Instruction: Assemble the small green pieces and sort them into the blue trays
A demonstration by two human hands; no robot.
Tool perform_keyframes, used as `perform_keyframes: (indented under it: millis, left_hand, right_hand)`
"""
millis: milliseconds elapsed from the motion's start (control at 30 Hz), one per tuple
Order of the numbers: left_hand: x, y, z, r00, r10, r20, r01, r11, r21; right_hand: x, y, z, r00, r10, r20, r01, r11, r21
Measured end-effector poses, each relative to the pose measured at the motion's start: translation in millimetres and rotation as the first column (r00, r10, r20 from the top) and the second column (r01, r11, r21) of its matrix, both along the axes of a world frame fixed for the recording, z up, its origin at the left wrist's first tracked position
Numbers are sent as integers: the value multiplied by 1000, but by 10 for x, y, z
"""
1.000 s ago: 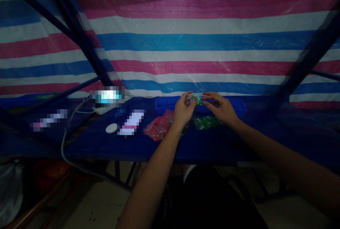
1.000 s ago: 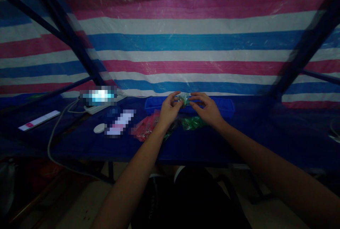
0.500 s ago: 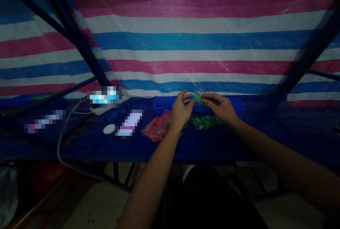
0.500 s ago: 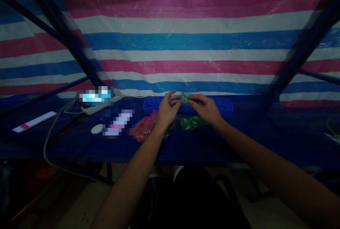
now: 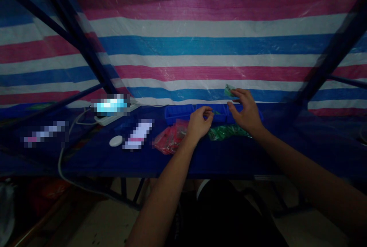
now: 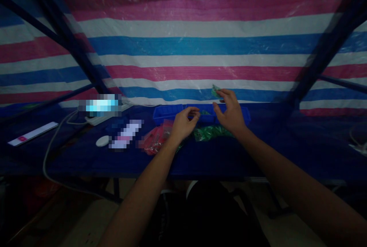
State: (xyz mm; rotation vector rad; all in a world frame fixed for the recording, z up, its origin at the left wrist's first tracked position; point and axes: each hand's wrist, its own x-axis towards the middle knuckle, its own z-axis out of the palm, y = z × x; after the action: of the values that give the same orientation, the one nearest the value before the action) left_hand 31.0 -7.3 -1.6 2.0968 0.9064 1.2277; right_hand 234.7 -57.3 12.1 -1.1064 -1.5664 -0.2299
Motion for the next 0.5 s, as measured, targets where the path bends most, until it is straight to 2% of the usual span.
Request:
perform_keyframes:
  millis: [133,267,367,500]
  left_hand:
    - [7,11,-44,999,38,-35,-37,998,43]
    - [7,-1,-34,998,16,-53,-13,998,59]
    - [10,-18,-17,998,-4,-60,7,998,61]
    - [7,-13,-26,998,8,-60,-3,997,77]
  right_hand:
    - [-10,24,-33,989,-18,144,23,999,-37]
    - [-22,34,-41,977,-16,212,31,997,-66]
    - [-17,45,-74,962,22,273,10,993,-116]
    - [-5,81,-172,925,118,361,-25,967,-252]
